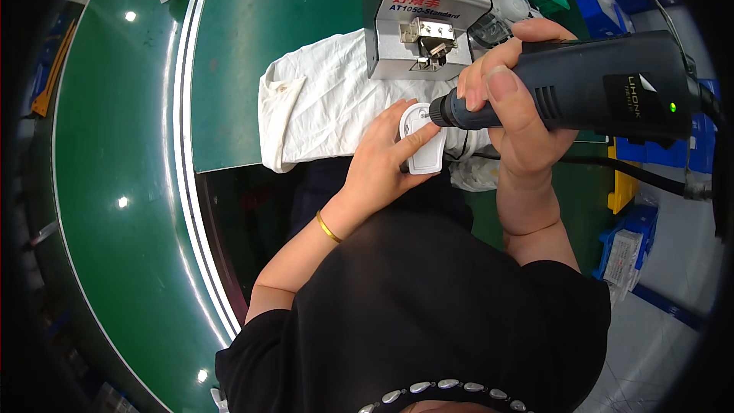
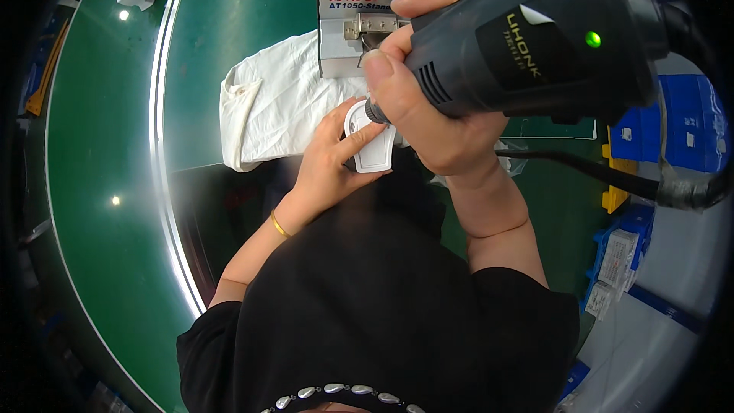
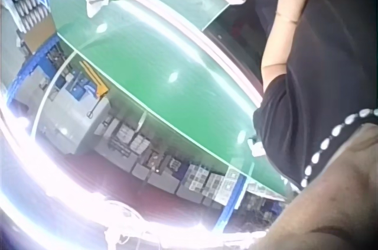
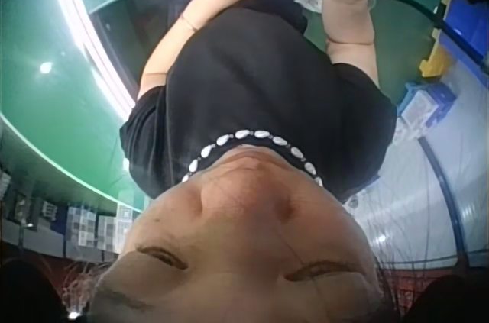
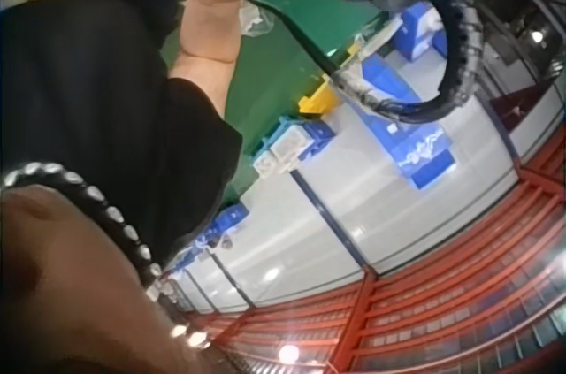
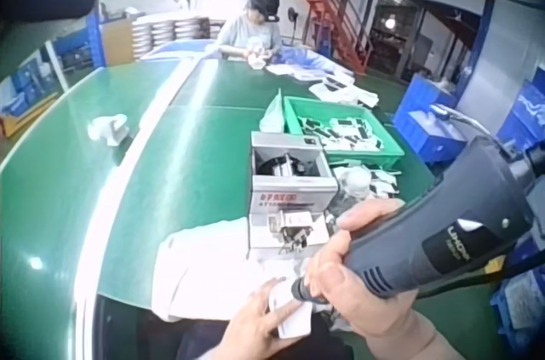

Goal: Assembling white plastic housings for electronic devices using an electric screwdriver and an automatic screw feeder.

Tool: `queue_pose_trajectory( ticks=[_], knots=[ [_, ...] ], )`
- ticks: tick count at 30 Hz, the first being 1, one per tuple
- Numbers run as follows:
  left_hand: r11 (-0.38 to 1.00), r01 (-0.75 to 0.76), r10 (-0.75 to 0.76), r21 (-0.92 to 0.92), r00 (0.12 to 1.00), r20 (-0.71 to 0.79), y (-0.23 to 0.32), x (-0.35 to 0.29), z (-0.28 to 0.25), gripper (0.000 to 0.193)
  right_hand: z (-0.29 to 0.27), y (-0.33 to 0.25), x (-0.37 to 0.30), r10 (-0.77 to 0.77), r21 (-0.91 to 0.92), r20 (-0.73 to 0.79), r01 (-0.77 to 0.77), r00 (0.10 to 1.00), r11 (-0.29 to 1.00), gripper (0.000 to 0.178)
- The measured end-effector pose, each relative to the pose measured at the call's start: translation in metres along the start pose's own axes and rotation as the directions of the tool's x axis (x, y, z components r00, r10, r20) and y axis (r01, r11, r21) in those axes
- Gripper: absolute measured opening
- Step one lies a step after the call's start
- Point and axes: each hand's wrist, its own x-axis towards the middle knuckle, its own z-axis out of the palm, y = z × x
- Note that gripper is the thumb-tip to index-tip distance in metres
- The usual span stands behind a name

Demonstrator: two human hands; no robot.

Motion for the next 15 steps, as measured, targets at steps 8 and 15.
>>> queue_pose_trajectory(
  ticks=[8,15],
  knots=[
    [1.000,0.013,-0.013,-0.013,1.000,0.004,0.0033,0.0002,-0.0018,0.074,0.0070,0.0049,0.0027,0.009,0.143,-0.082,0.003,0.997,0.990,0.031],
    [1.000,0.008,-0.008,-0.013,1.000,-0.012,0.0048,0.0010,-0.0008,0.075,0.0028,0.0041,0.0041,0.074,0.101,-0.014,-0.073,0.997,0.992,0.034]
  ],
)
